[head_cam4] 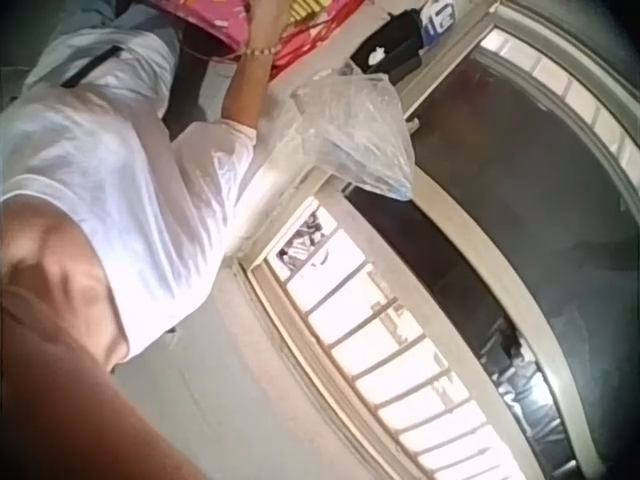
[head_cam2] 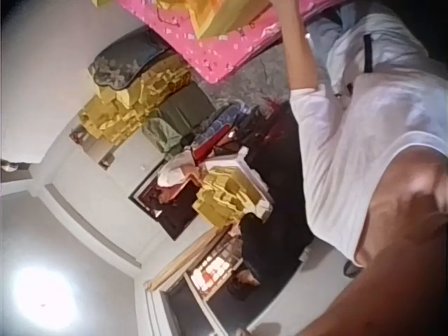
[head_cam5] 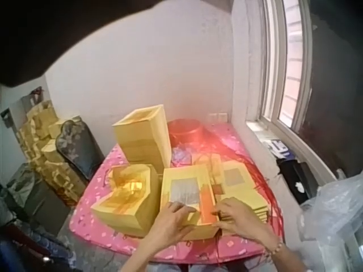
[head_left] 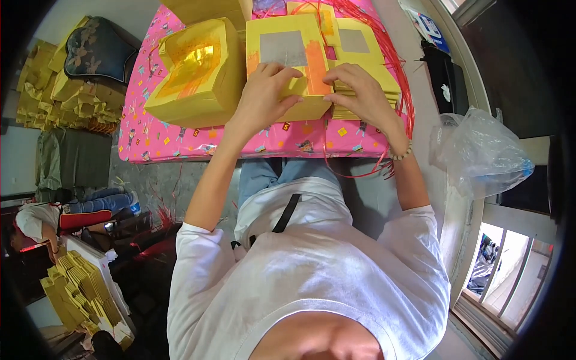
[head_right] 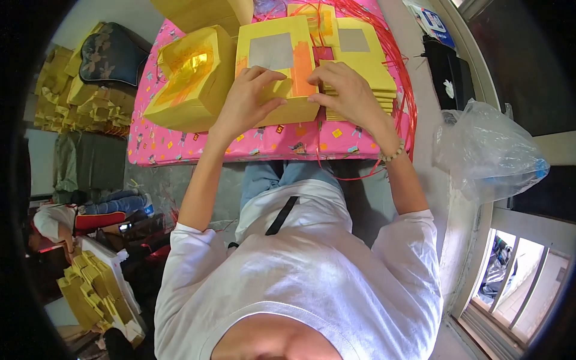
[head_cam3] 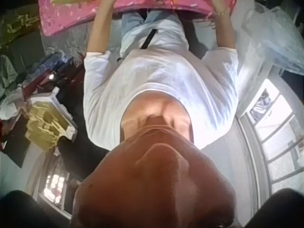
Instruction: Folding and stacking sheets of yellow joss paper.
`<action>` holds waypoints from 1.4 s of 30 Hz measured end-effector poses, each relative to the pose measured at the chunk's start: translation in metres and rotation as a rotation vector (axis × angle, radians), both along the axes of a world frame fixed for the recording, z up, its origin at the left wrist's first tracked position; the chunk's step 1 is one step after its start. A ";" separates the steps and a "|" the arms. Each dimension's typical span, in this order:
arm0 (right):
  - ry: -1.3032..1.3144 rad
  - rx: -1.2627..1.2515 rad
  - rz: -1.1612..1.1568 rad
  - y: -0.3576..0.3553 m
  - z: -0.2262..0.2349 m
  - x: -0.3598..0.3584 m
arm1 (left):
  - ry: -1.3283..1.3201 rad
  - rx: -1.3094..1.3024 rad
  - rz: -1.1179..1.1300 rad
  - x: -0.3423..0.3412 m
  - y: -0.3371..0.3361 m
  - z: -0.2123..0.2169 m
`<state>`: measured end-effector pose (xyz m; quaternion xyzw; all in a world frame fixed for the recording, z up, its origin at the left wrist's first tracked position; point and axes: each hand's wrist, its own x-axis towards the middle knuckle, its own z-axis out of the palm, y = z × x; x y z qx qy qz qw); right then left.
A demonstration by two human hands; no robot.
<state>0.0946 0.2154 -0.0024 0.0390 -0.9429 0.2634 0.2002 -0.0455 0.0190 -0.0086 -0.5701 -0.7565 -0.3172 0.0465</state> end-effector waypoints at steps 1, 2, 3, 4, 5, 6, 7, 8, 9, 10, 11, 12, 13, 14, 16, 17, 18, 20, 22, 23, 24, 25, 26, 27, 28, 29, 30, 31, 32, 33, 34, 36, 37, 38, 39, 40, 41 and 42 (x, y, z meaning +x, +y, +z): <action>-0.001 0.006 0.005 0.000 0.001 0.000 | -0.004 -0.003 -0.001 0.000 0.000 0.000; -0.002 0.011 0.009 0.000 0.001 0.000 | -0.016 -0.008 0.001 0.000 -0.001 0.000; -0.005 0.008 0.008 0.001 -0.001 0.000 | -0.026 -0.013 0.004 0.000 -0.001 0.001; 0.012 0.022 0.020 0.003 -0.003 -0.001 | -0.030 -0.017 0.002 0.000 -0.002 0.001; 0.029 0.036 0.032 0.004 -0.005 -0.001 | -0.022 -0.012 0.001 -0.001 -0.002 0.001; 0.026 0.033 0.031 0.005 -0.005 -0.001 | -0.013 -0.007 0.000 -0.002 -0.002 0.001; -0.005 0.027 0.031 0.005 -0.003 0.000 | -0.016 -0.010 -0.002 -0.002 -0.003 0.000; -0.035 0.020 0.031 0.005 -0.002 0.000 | -0.022 0.005 0.002 -0.003 -0.003 -0.001; -0.039 0.016 0.026 0.005 -0.002 0.000 | -0.028 0.019 0.003 -0.003 -0.003 -0.002; -0.050 0.010 0.019 0.006 -0.002 0.001 | -0.031 0.016 -0.001 -0.002 -0.003 -0.003; -0.061 0.003 0.011 0.006 -0.002 0.002 | -0.048 0.022 0.010 -0.002 -0.002 -0.004; -0.063 -0.001 0.008 0.006 -0.001 0.001 | -0.064 0.026 0.023 -0.002 -0.002 -0.004; -0.065 0.021 0.014 0.006 -0.001 0.001 | -0.066 0.022 0.020 -0.002 -0.002 -0.005; -0.067 0.043 0.020 0.007 0.000 0.001 | -0.072 0.056 0.025 -0.001 -0.001 -0.006; -0.082 0.036 0.035 0.009 0.002 0.000 | -0.080 0.088 0.029 -0.001 -0.001 -0.007; -0.095 0.033 0.053 0.009 0.003 0.000 | -0.092 0.087 0.041 -0.001 -0.001 -0.007; -0.096 0.031 0.051 0.010 0.003 0.000 | -0.104 0.087 0.053 -0.001 -0.001 -0.007; -0.109 0.023 0.057 0.011 0.003 0.000 | -0.120 0.088 0.056 -0.001 -0.001 -0.008; -0.102 0.011 0.059 0.013 0.001 0.000 | -0.136 0.092 0.057 -0.001 0.000 -0.008; -0.095 -0.001 0.064 0.014 0.000 0.000 | -0.137 0.085 0.065 -0.001 0.001 -0.007; -0.095 -0.002 0.065 0.013 0.000 0.000 | -0.136 0.077 0.075 -0.001 0.000 -0.007; -0.093 -0.016 0.069 0.012 0.001 -0.001 | -0.137 0.076 0.076 -0.001 0.000 -0.008; -0.092 -0.029 0.073 0.012 0.001 -0.001 | -0.143 0.085 0.081 -0.002 0.000 -0.010; -0.092 -0.029 0.073 0.013 -0.001 -0.002 | -0.150 0.095 0.086 -0.002 0.000 -0.010; -0.064 -0.026 0.076 0.014 -0.004 -0.003 | -0.150 0.095 0.086 -0.002 0.000 -0.010; -0.037 -0.023 0.079 0.014 -0.005 -0.003 | -0.156 0.100 0.091 -0.001 0.000 -0.010; -0.038 -0.024 0.080 0.014 -0.005 -0.003 | -0.162 0.104 0.096 -0.001 0.000 -0.010; -0.053 -0.037 0.065 0.013 -0.004 -0.003 | -0.163 0.103 0.096 -0.001 0.000 -0.011; -0.068 -0.051 0.050 0.012 -0.003 -0.003 | -0.164 0.104 0.097 -0.002 0.000 -0.012; -0.069 -0.051 0.049 0.012 -0.005 -0.003 | -0.164 0.105 0.098 -0.002 0.000 -0.013; -0.041 -0.058 0.048 0.014 -0.008 -0.004 | -0.165 0.105 0.098 -0.002 0.001 -0.013; -0.015 -0.067 0.048 0.014 -0.009 -0.004 | -0.166 0.108 0.101 -0.002 0.001 -0.014; -0.012 -0.062 0.047 0.014 -0.009 -0.004 | -0.167 0.108 0.102 -0.002 0.001 -0.014; -0.009 -0.056 0.046 0.013 -0.008 -0.004 | -0.200 0.124 0.104 -0.002 0.001 -0.015; -0.010 -0.057 0.045 0.013 -0.007 -0.004 | -0.232 0.141 0.105 -0.002 0.002 -0.015; -0.019 -0.068 0.044 0.012 -0.006 -0.004 | -0.233 0.140 0.105 -0.002 0.002 -0.015; -0.027 -0.078 0.043 0.012 -0.006 -0.004 | -0.235 0.138 0.108 -0.002 0.002 -0.015; -0.027 -0.078 0.043 0.012 -0.006 -0.004 | -0.236 0.136 0.110 -0.002 0.002 -0.015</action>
